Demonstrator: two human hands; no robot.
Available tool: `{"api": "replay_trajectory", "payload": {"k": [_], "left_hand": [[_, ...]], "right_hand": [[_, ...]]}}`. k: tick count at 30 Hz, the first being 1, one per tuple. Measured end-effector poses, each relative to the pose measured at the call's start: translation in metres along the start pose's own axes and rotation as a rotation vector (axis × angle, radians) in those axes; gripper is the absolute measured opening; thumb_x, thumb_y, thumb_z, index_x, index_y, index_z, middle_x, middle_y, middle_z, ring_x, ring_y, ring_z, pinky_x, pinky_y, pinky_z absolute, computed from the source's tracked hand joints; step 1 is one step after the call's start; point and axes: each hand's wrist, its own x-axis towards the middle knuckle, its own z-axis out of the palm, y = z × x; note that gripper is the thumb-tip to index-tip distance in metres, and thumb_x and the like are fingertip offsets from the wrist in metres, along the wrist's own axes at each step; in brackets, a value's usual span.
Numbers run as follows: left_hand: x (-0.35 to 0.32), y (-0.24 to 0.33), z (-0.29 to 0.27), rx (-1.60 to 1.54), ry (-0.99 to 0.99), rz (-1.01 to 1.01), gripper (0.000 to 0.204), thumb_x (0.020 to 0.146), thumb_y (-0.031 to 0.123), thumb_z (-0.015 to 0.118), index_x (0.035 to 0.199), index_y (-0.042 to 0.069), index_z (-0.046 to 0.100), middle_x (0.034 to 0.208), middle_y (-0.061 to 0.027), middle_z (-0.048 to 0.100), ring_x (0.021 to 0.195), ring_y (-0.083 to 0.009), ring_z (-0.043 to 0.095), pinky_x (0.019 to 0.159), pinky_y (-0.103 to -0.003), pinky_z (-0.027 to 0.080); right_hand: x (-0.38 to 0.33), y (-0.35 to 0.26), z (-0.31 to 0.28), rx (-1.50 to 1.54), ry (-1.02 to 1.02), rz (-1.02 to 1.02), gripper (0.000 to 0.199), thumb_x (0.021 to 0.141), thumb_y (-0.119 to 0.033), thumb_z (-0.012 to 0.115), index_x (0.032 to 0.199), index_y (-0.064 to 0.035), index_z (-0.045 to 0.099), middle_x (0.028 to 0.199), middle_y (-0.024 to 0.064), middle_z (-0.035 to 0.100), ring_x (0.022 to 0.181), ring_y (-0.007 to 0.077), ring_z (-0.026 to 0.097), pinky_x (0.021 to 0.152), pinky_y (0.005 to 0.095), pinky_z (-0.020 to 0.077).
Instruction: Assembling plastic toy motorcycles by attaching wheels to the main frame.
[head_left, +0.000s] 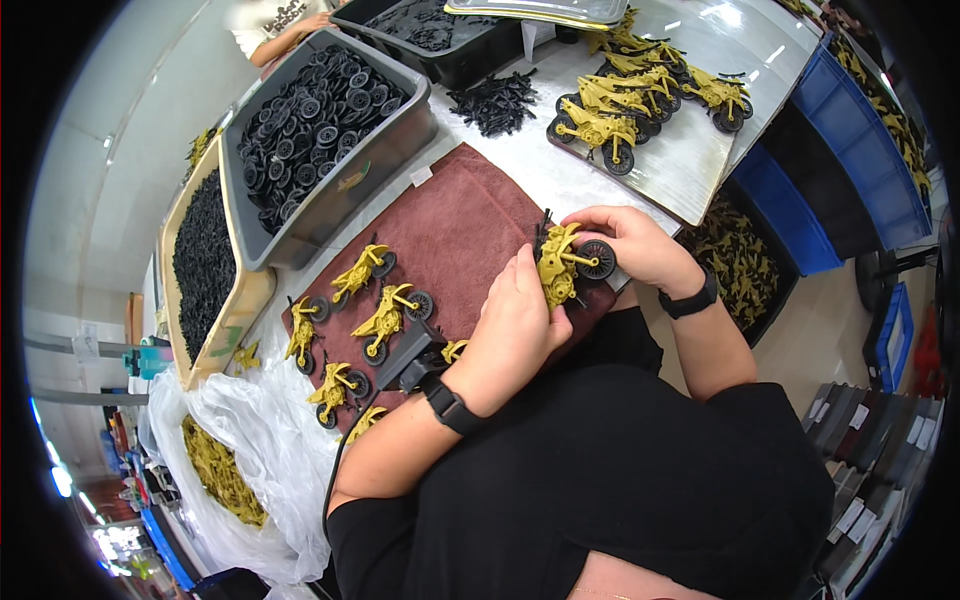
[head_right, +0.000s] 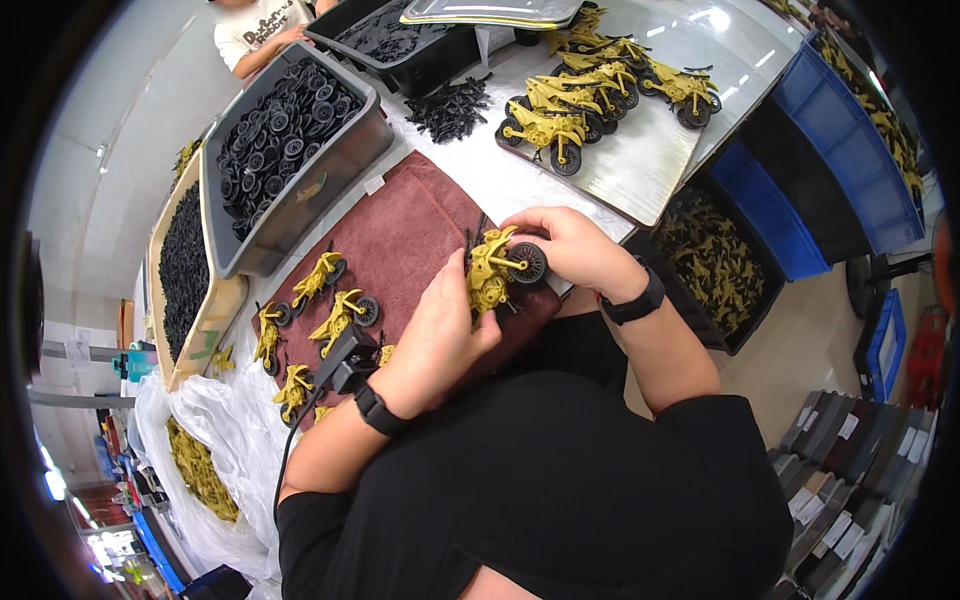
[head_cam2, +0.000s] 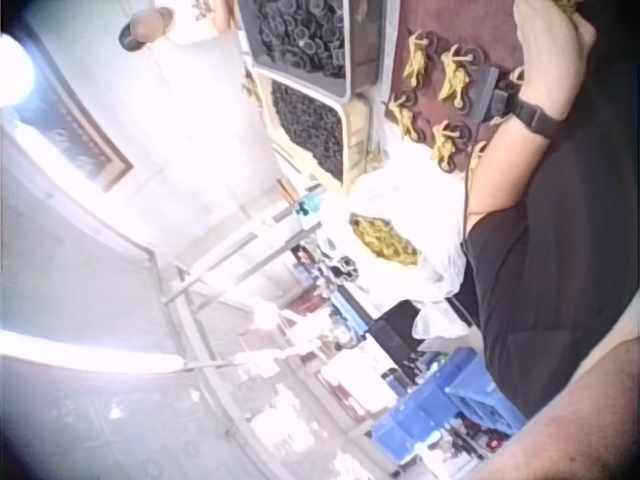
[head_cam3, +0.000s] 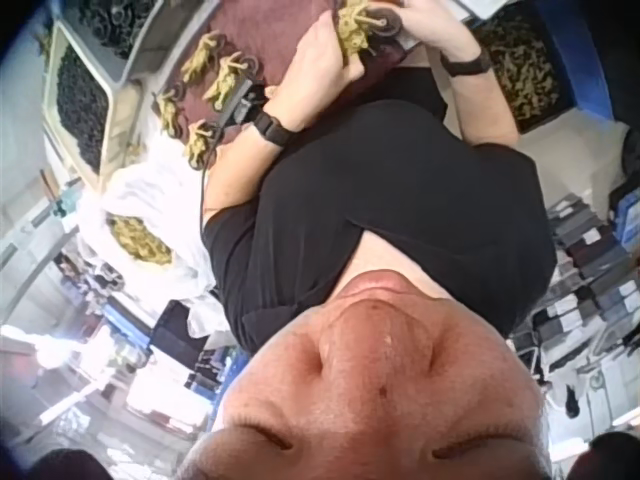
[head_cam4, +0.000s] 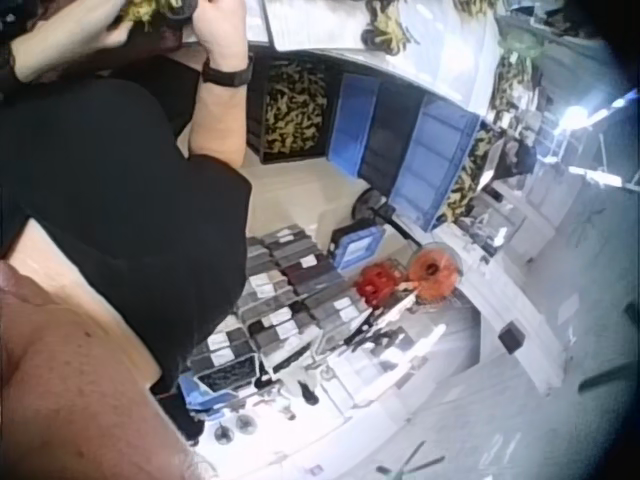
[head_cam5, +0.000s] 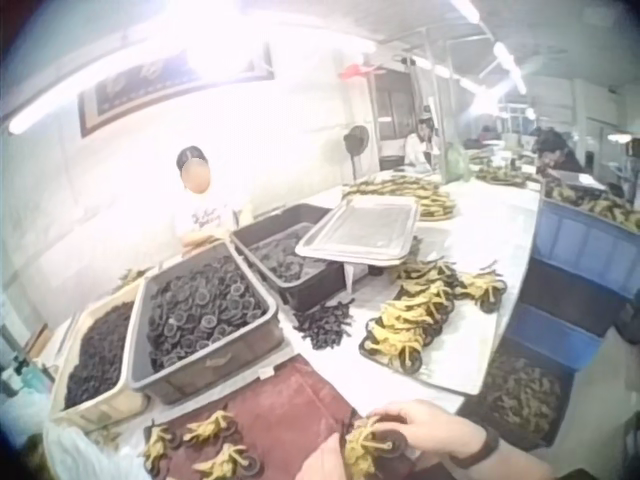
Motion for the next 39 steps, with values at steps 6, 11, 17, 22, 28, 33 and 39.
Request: {"api": "replay_trajectory", "payload": {"k": [6, 11, 17, 22, 28, 33, 39], "left_hand": [[0.006, 0.017, 0.003, 0.247, -0.161, -0.151, 0.082, 0.066, 0.011, 0.075, 0.13, -0.013, 0.03, 0.106, -0.024, 0.052, 0.098, -0.0381, 0.053, 0.085, -0.044, 0.046], [0.005, 0.009, 0.01, 0.266, -0.116, -0.037, 0.075, 0.066, 0.009, 0.075, 0.125, -0.011, 0.033, 0.101, -0.0197, 0.052, 0.093, -0.0344, 0.052, 0.073, -0.044, 0.046], [0.004, 0.011, 0.01, 0.202, -0.103, 0.031, 0.074, 0.066, 0.005, 0.072, 0.126, -0.012, 0.031, 0.101, -0.0219, 0.051, 0.093, -0.0361, 0.05, 0.079, -0.044, 0.043], [0.009, 0.018, 0.005, 0.19, -0.083, 0.013, 0.082, 0.059, 0.002, 0.076, 0.127, -0.009, 0.032, 0.104, -0.0229, 0.052, 0.097, -0.0379, 0.05, 0.085, -0.044, 0.042], [0.029, 0.019, 0.003, 0.315, -0.086, 0.05, 0.082, 0.062, 0.005, 0.075, 0.129, -0.009, 0.031, 0.102, -0.0221, 0.053, 0.096, -0.0369, 0.051, 0.083, -0.044, 0.043], [0.05, 0.031, -0.009, 0.354, -0.079, 0.155, 0.094, 0.062, 0.006, 0.076, 0.138, -0.005, 0.023, 0.112, -0.021, 0.05, 0.102, -0.0359, 0.049, 0.088, -0.045, 0.04], [0.069, 0.056, -0.031, 0.363, 0.077, 0.27, 0.113, 0.056, 0.015, 0.085, 0.144, -0.001, 0.016, 0.13, -0.0243, 0.04, 0.123, -0.0377, 0.039, 0.101, -0.047, 0.031]], "right_hand": [[-0.008, -0.008, -0.005, -0.06, -0.102, -0.055, 0.038, 0.096, -0.031, 0.052, 0.112, 0.0036, 0.058, 0.099, 0.0102, 0.066, 0.089, 0.0145, 0.061, 0.081, 0.0266, 0.0472], [-0.006, -0.021, -0.003, -0.406, -0.23, 0.044, 0.086, 0.065, -0.042, 0.084, 0.124, 0.0043, 0.042, 0.104, 0.0175, 0.06, 0.093, 0.021, 0.059, 0.08, 0.0296, 0.0487], [-0.013, -0.041, 0.002, -0.416, -0.228, 0.035, 0.087, 0.065, -0.039, 0.083, 0.126, 0.0027, 0.037, 0.098, 0.0212, 0.062, 0.091, 0.0267, 0.061, 0.077, 0.0309, 0.0493], [-0.012, -0.038, -0.006, -0.23, -0.254, 0.013, 0.081, 0.066, -0.034, 0.083, 0.125, -0.0012, 0.04, 0.098, 0.0166, 0.062, 0.09, 0.0215, 0.062, 0.076, 0.0286, 0.0498], [-0.005, -0.018, -0.009, -0.022, -0.182, -0.023, 0.048, 0.076, -0.019, 0.077, 0.114, -0.0054, 0.05, 0.098, 0.0052, 0.06, 0.09, 0.0116, 0.056, 0.078, 0.0257, 0.0479], [-0.011, -0.028, -0.022, 0.167, -0.085, 0.035, 0.038, 0.08, -0.012, 0.071, 0.112, -0.0055, 0.051, 0.095, 0.0049, 0.059, 0.089, 0.01, 0.056, 0.076, 0.0245, 0.048], [-0.021, -0.034, -0.06, 0.405, 0.131, -0.007, 0.033, 0.083, -0.011, 0.066, 0.113, -0.0065, 0.053, 0.093, 0.0048, 0.063, 0.086, 0.0098, 0.06, 0.078, 0.0242, 0.0489]]}}
